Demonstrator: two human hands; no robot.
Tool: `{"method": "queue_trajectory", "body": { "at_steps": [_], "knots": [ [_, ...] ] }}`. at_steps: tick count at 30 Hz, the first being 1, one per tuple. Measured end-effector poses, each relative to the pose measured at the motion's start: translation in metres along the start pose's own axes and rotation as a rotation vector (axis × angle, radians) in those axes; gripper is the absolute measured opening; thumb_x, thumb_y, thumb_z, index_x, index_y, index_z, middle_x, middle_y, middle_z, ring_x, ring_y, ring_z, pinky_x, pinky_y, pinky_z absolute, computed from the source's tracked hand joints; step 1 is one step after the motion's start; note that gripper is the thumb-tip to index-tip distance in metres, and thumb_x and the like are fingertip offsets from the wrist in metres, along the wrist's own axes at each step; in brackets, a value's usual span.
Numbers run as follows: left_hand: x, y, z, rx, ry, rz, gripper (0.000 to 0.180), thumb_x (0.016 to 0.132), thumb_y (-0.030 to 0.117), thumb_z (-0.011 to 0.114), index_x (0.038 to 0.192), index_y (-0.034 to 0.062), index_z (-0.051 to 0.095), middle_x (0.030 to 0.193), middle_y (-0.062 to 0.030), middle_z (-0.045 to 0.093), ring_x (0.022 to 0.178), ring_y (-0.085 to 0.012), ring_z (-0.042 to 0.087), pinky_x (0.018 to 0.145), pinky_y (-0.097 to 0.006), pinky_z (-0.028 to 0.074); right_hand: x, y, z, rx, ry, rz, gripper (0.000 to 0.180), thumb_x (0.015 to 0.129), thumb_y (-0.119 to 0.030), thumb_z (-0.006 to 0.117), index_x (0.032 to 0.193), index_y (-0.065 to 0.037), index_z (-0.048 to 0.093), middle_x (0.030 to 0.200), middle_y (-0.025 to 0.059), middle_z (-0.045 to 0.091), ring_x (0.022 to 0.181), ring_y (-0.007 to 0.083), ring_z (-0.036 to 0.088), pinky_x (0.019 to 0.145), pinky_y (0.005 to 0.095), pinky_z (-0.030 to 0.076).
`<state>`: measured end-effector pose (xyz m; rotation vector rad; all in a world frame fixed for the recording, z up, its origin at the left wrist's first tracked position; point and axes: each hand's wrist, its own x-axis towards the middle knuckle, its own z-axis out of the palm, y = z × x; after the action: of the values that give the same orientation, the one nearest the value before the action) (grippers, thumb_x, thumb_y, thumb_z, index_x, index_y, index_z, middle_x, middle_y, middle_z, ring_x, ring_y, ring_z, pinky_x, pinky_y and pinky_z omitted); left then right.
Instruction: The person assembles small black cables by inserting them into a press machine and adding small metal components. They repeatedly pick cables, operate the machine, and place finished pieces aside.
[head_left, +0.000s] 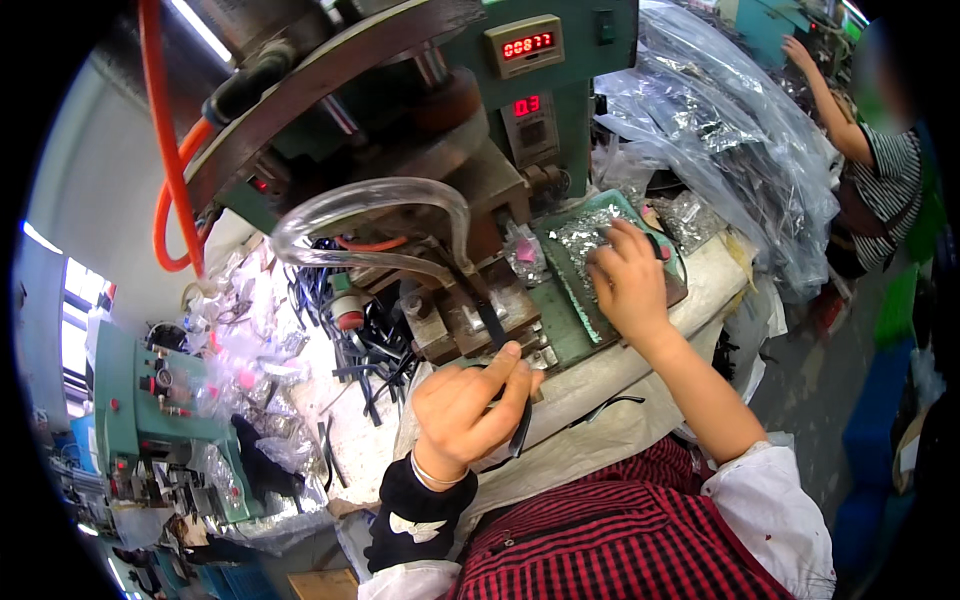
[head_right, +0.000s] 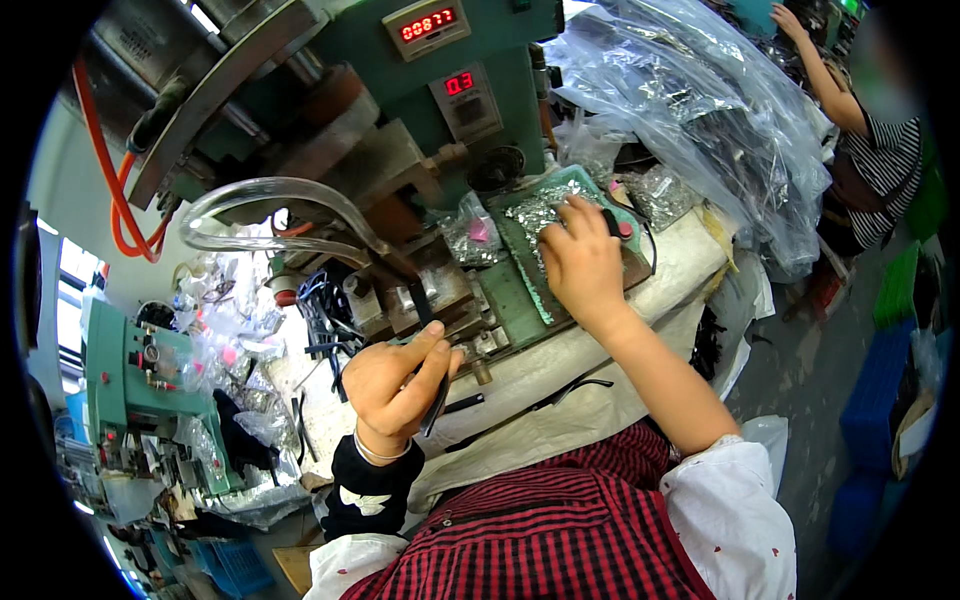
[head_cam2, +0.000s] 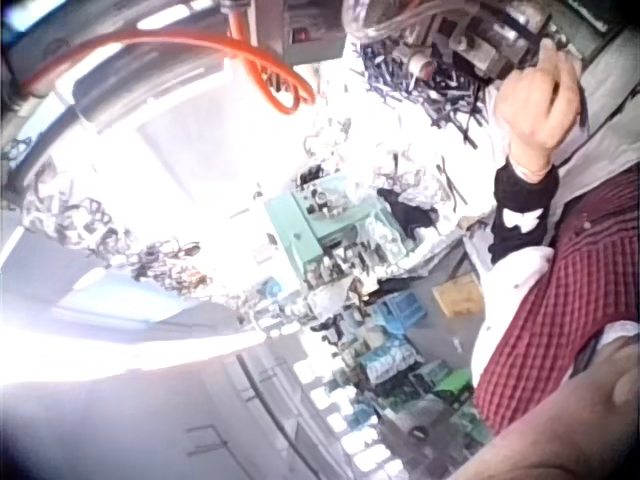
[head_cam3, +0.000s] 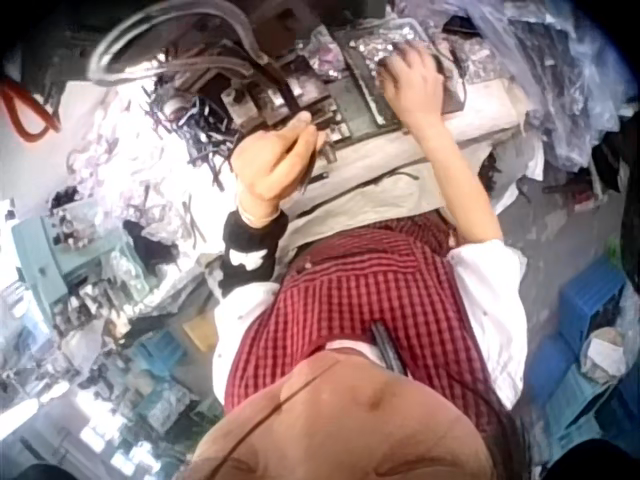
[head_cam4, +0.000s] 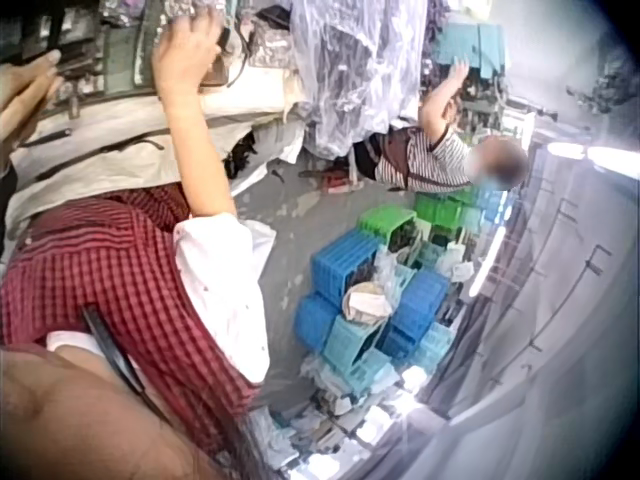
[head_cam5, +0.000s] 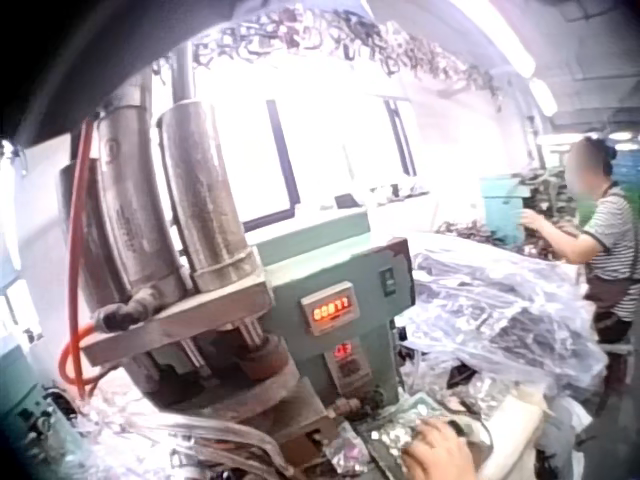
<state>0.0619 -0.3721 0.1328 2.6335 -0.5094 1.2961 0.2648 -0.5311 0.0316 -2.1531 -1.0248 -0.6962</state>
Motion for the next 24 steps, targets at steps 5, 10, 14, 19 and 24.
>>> {"method": "queue_trajectory", "body": {
  "at_steps": [5,10,14,19,24],
  "knots": [
    [-0.015,0.022,-0.002,-0.047,0.059,-0.234,0.029,0.074,-0.001,0.081,0.101,0.0050,0.074,0.105,-0.0156,0.076,0.066,-0.0184,0.066,0.053,-0.027,0.047,0.017,-0.007,0.011,-0.248,-0.177,0.020,0.022,0.079,-0.012,0.071,0.098,-0.004,0.064,0.131,0.0162,0.060,0.134,0.0327,0.049,0.082,0.0471,0.053],
    [-0.061,0.041,-0.047,0.042,0.043,-0.348,0.027,0.077,-0.007,0.074,0.102,0.0035,0.074,0.098,-0.0143,0.076,0.069,-0.0233,0.068,0.058,-0.029,0.050,0.012,0.008,0.005,-0.137,-0.050,-0.002,0.018,0.077,-0.006,0.071,0.093,-0.003,0.065,0.115,0.0158,0.067,0.116,0.0354,0.060,0.086,0.0453,0.052],
    [-0.051,-0.004,-0.090,0.429,0.273,-0.608,0.010,0.083,-0.004,0.073,0.093,-0.0026,0.072,0.094,-0.0147,0.073,0.082,-0.0244,0.068,0.074,-0.033,0.053,0.015,0.008,-0.010,-0.054,0.111,0.012,0.009,0.082,-0.002,0.067,0.091,-0.004,0.068,0.088,0.0125,0.070,0.085,0.0329,0.067,0.073,0.0422,0.053],
    [-0.091,-0.083,-0.074,0.555,-0.165,-0.660,0.008,0.075,0.001,0.072,0.082,0.0036,0.071,0.088,-0.0072,0.067,0.088,-0.0303,0.061,0.076,-0.041,0.048,0.019,0.000,-0.009,0.036,0.125,0.077,0.008,0.085,-0.004,0.069,0.094,-0.004,0.069,0.088,0.0125,0.070,0.083,0.0332,0.066,0.073,0.0420,0.052],
    [-0.189,-0.128,-0.032,0.578,-0.304,-0.732,0.010,0.070,0.001,0.067,0.079,0.0052,0.064,0.089,-0.0113,0.057,0.087,-0.0339,0.057,0.075,-0.045,0.046,0.000,-0.006,-0.028,0.153,0.072,0.368,0.006,0.084,-0.006,0.074,0.088,-0.004,0.070,0.086,0.0096,0.070,0.079,0.0282,0.066,0.072,0.0382,0.051]
  ]
}}
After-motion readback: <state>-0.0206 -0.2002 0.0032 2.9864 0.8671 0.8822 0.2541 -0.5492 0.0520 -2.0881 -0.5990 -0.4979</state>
